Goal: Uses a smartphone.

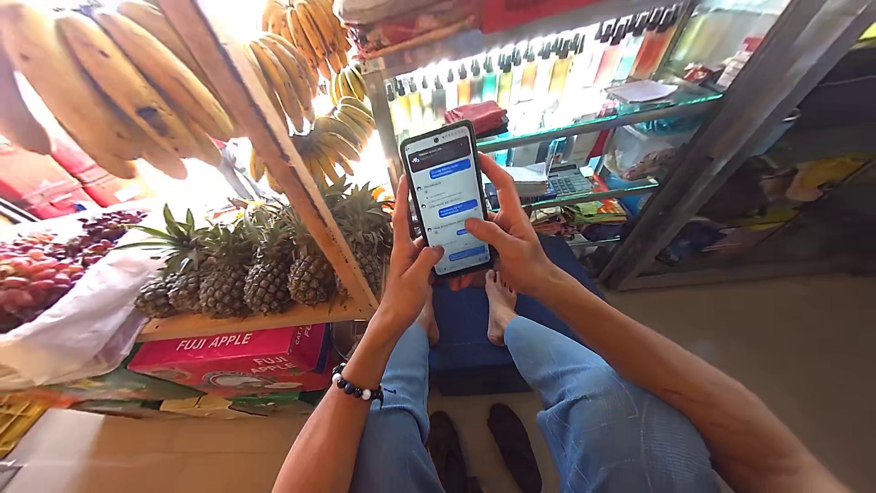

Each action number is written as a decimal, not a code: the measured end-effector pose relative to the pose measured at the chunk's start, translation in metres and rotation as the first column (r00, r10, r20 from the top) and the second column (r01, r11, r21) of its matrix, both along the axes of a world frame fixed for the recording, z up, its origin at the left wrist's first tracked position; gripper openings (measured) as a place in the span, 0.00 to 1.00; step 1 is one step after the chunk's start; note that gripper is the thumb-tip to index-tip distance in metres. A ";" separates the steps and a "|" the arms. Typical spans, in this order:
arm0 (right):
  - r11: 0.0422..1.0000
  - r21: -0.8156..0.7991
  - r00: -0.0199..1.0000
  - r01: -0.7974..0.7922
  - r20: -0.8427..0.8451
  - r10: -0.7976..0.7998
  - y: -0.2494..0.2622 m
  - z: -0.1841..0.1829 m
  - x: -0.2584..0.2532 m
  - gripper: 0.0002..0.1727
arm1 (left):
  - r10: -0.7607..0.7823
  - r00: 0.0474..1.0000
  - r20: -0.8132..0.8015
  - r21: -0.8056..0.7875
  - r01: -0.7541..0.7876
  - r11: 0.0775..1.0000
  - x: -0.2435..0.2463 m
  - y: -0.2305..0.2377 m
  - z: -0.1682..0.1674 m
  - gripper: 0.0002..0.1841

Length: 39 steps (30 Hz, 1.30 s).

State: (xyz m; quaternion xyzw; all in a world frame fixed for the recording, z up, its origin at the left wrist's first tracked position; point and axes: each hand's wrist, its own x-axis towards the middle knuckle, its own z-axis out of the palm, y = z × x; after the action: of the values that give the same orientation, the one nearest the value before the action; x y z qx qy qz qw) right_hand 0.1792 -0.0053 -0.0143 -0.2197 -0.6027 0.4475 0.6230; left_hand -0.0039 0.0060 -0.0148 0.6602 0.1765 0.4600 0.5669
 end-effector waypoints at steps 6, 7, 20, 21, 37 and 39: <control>0.997 -0.045 0.998 -0.063 0.027 0.064 0.001 -0.004 0.008 0.38 | -0.026 0.997 -0.074 -0.041 0.023 0.999 -0.011 -0.009 0.004 0.38; 0.996 -0.039 0.997 -0.076 0.022 0.077 0.000 -0.003 0.008 0.38 | -0.029 0.996 -0.087 -0.046 0.025 0.999 -0.013 -0.013 0.006 0.38; 0.984 -0.146 0.987 -0.101 0.111 0.118 -0.054 0.033 -0.002 0.42 | -0.241 0.968 0.074 -0.026 0.243 0.970 -0.023 -0.015 0.013 0.41; 0.985 -0.128 0.984 -0.119 0.113 0.134 -0.051 0.034 -0.001 0.43 | -0.239 0.967 0.084 -0.029 0.242 0.970 -0.023 -0.015 0.013 0.41; 0.990 0.039 0.976 -0.137 0.174 0.128 -0.002 0.027 -0.036 0.44 | -0.045 0.984 0.173 0.079 0.032 0.996 -0.044 0.012 0.008 0.44; 0.990 0.043 0.978 -0.133 0.169 0.124 -0.005 0.029 -0.041 0.45 | -0.040 0.985 0.170 0.104 0.022 0.994 -0.047 0.013 0.008 0.44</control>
State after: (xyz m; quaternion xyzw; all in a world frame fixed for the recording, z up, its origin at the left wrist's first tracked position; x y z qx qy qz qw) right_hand 0.1383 -0.0105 0.0145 -0.2000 -0.6773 0.4505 0.5462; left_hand -0.0510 0.0188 -0.0066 0.6486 0.0930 0.5148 0.5528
